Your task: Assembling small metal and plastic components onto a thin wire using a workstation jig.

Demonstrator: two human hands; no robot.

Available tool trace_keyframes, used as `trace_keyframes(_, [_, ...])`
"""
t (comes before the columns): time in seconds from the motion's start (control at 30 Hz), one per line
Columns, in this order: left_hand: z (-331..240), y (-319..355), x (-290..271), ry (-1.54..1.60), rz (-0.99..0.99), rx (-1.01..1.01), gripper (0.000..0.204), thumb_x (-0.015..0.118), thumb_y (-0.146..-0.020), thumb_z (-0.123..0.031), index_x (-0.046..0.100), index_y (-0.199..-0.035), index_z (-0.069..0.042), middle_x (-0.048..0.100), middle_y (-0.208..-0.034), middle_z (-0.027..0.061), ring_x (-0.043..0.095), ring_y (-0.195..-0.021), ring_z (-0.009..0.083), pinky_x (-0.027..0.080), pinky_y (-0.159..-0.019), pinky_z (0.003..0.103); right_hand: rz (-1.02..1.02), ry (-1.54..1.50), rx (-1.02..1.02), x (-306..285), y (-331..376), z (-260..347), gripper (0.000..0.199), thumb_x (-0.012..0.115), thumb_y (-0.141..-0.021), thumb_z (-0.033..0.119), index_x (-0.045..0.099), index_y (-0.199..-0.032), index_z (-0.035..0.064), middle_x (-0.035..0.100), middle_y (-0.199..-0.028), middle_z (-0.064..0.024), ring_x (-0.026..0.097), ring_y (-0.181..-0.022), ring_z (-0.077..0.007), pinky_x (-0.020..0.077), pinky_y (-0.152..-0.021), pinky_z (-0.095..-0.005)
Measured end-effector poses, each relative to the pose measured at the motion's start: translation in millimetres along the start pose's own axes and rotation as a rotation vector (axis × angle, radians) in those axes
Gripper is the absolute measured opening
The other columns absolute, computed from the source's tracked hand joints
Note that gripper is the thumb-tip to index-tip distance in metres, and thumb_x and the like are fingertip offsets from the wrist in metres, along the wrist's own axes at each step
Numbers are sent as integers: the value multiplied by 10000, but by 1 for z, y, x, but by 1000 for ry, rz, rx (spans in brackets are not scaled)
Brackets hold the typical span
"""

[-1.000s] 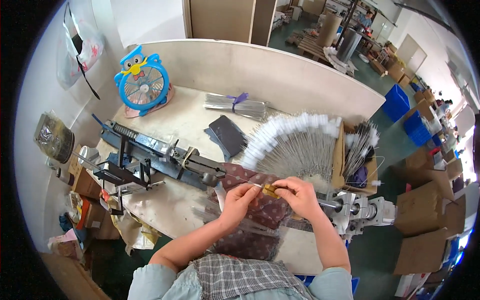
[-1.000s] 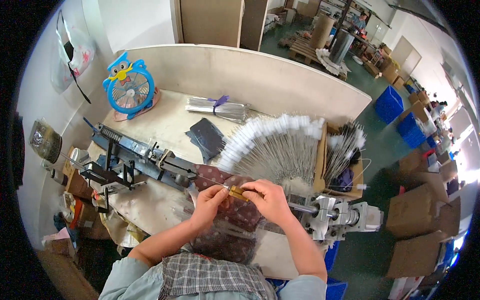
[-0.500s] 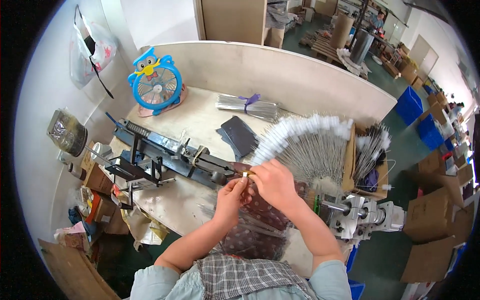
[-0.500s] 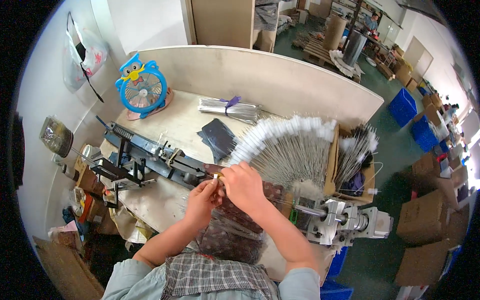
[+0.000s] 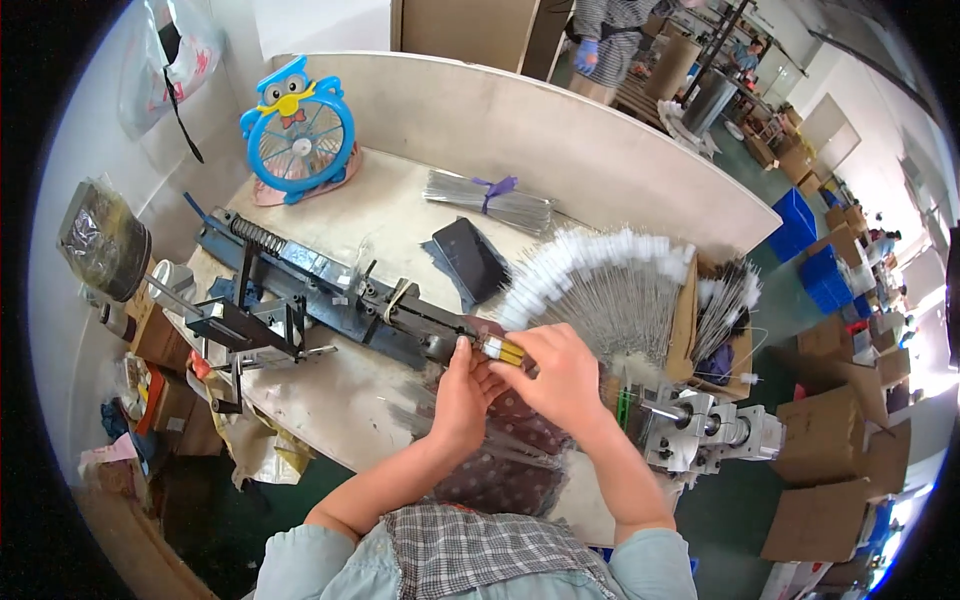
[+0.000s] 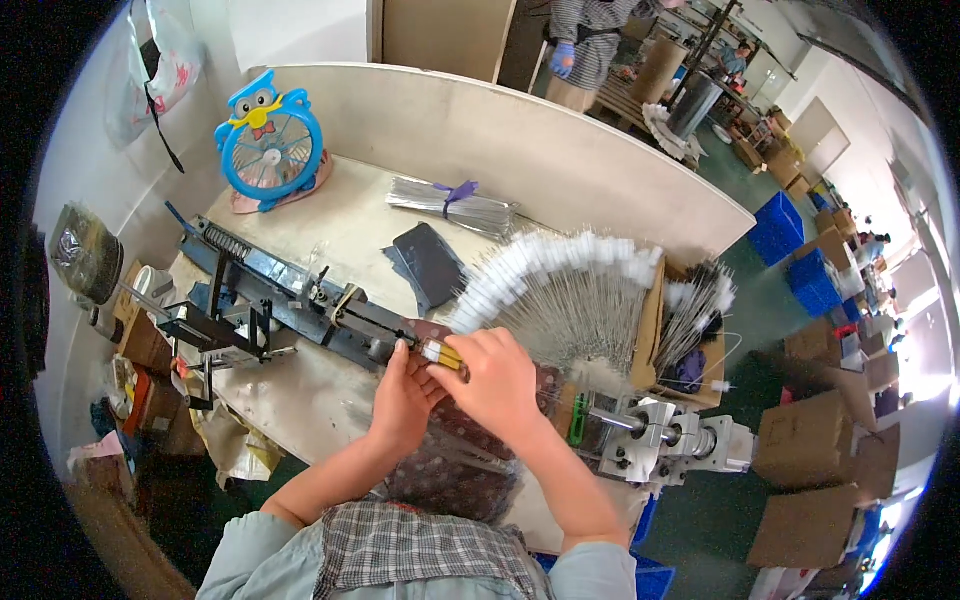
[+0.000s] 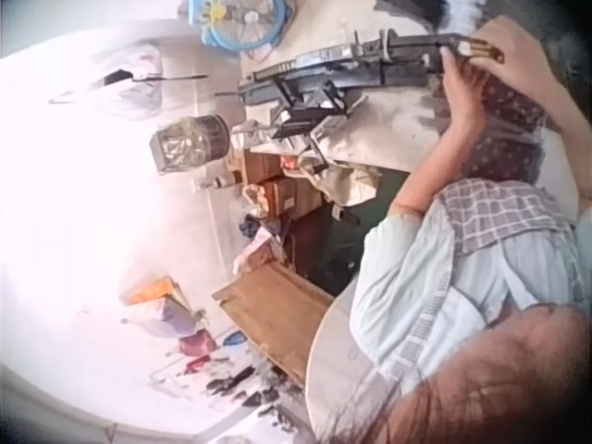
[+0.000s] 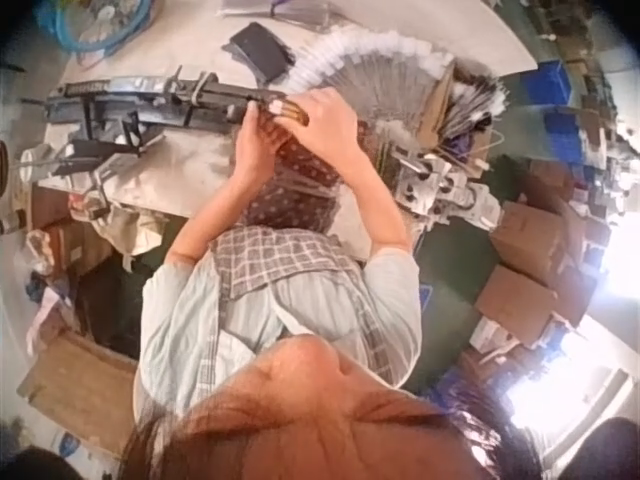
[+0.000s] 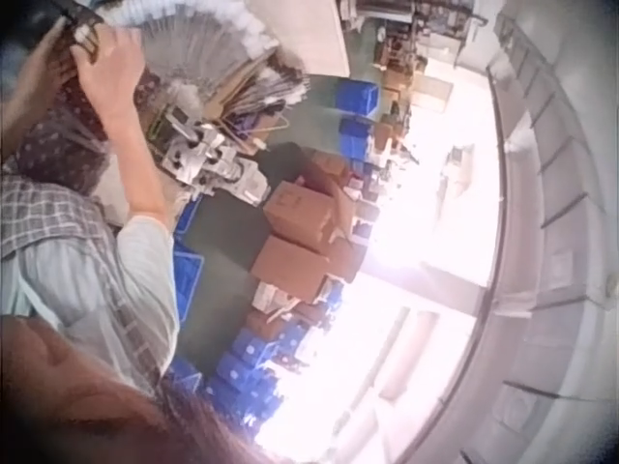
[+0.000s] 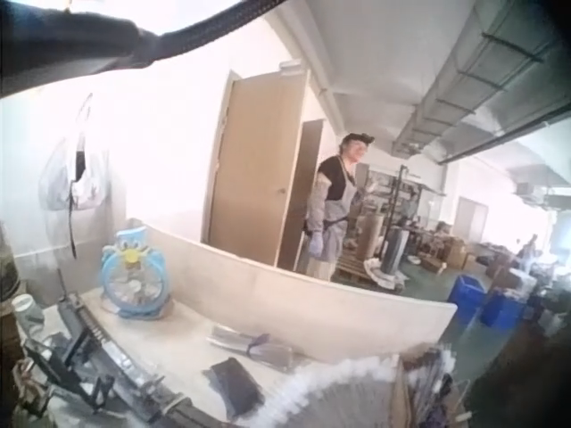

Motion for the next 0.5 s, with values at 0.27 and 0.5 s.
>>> trace_keyframes(0.27, [-2,1,5,57,-8,113,282,409,-964,-290,532,-1052,-51,600,-1005,72,590,-928,167,465,-829,334,-188,123,-108,-7,6,17,288,741,-640,172,680,-916,112,619,-898,2,561,-881,-209,442,-742,-342])
trace_keyframes(0.5, [-6,1,4,69,-10,201,143,494,-928,-148,529,-1005,-33,597,-972,63,595,-885,144,483,-791,305,-182,112,-175,-8,13,14,246,722,-666,171,679,-908,170,599,-907,30,546,-905,-189,431,-758,-345])
Point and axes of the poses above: each hand's wrist, its own y-axis away from the middle knuckle, its own x-axis out of the palm, z = x × y, the point moved 10 cm from there along -y, towards the middle knuckle
